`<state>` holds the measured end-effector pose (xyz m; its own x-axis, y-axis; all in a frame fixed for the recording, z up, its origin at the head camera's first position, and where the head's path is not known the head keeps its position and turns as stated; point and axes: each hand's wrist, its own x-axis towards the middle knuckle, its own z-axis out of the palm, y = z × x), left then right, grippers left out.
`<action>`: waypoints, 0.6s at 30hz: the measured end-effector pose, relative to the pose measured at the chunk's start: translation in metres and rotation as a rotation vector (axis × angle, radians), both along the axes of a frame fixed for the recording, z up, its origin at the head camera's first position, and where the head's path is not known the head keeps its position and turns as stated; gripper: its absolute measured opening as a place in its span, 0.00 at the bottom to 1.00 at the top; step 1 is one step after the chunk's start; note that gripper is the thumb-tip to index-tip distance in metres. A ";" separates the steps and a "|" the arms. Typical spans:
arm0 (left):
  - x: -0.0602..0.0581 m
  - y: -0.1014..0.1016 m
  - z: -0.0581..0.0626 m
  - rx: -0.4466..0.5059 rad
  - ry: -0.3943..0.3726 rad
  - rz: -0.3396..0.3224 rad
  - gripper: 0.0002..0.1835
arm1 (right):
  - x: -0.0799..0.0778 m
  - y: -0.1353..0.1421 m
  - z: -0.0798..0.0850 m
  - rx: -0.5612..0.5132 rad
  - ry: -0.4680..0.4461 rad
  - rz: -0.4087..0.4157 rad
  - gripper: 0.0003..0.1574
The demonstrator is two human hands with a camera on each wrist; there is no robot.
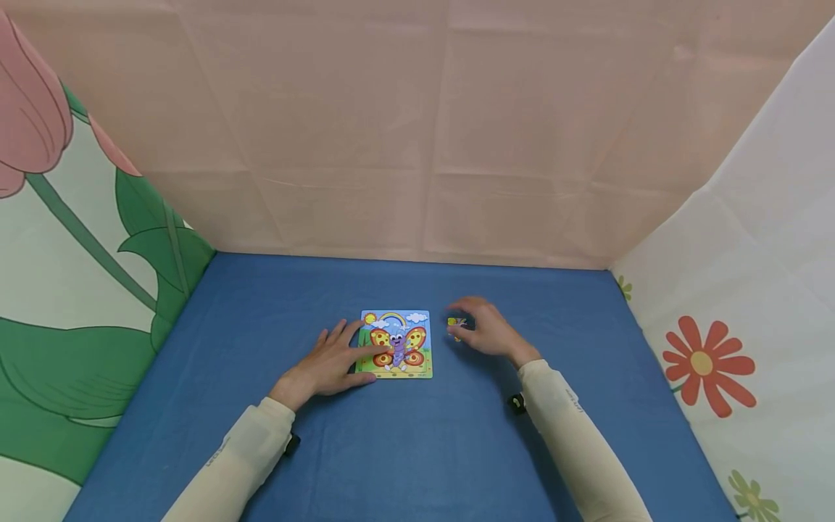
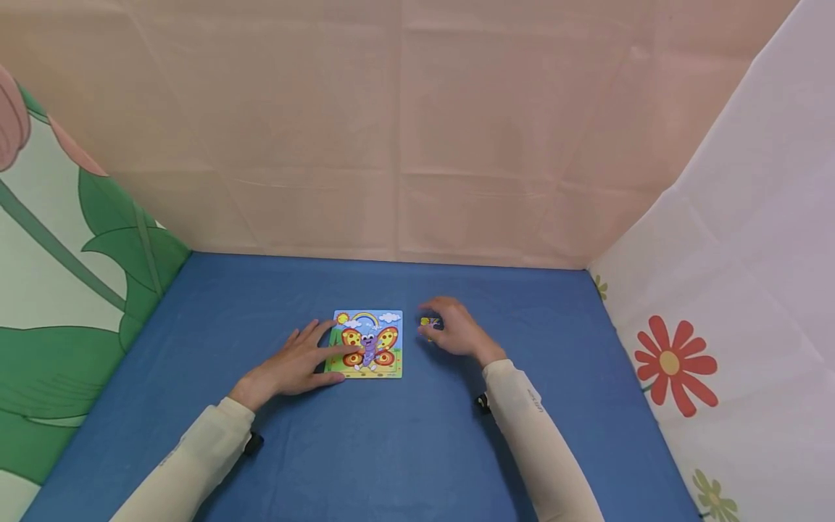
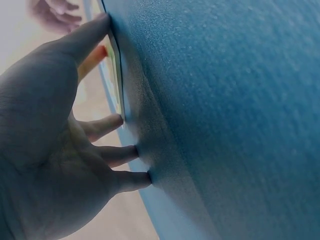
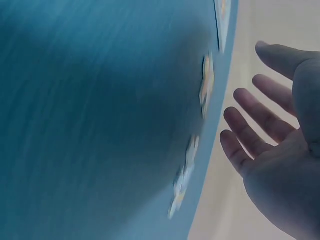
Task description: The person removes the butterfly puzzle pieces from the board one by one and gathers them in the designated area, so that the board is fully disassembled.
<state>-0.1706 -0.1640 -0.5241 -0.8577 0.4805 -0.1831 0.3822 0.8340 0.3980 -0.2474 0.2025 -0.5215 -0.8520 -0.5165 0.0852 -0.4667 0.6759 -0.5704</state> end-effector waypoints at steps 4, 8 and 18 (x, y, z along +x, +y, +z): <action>-0.001 0.000 -0.001 -0.010 -0.004 0.005 0.32 | -0.001 -0.021 -0.002 0.038 -0.020 0.057 0.30; -0.001 0.001 -0.001 -0.021 -0.007 -0.001 0.31 | -0.002 -0.039 -0.005 0.075 -0.044 0.093 0.31; -0.001 0.001 0.000 -0.016 -0.011 -0.011 0.31 | -0.011 -0.061 -0.012 0.137 -0.035 0.166 0.36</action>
<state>-0.1711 -0.1632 -0.5238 -0.8502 0.4871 -0.1999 0.3875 0.8359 0.3887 -0.2587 0.1414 -0.5333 -0.7555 -0.6547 -0.0236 -0.5597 0.6638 -0.4961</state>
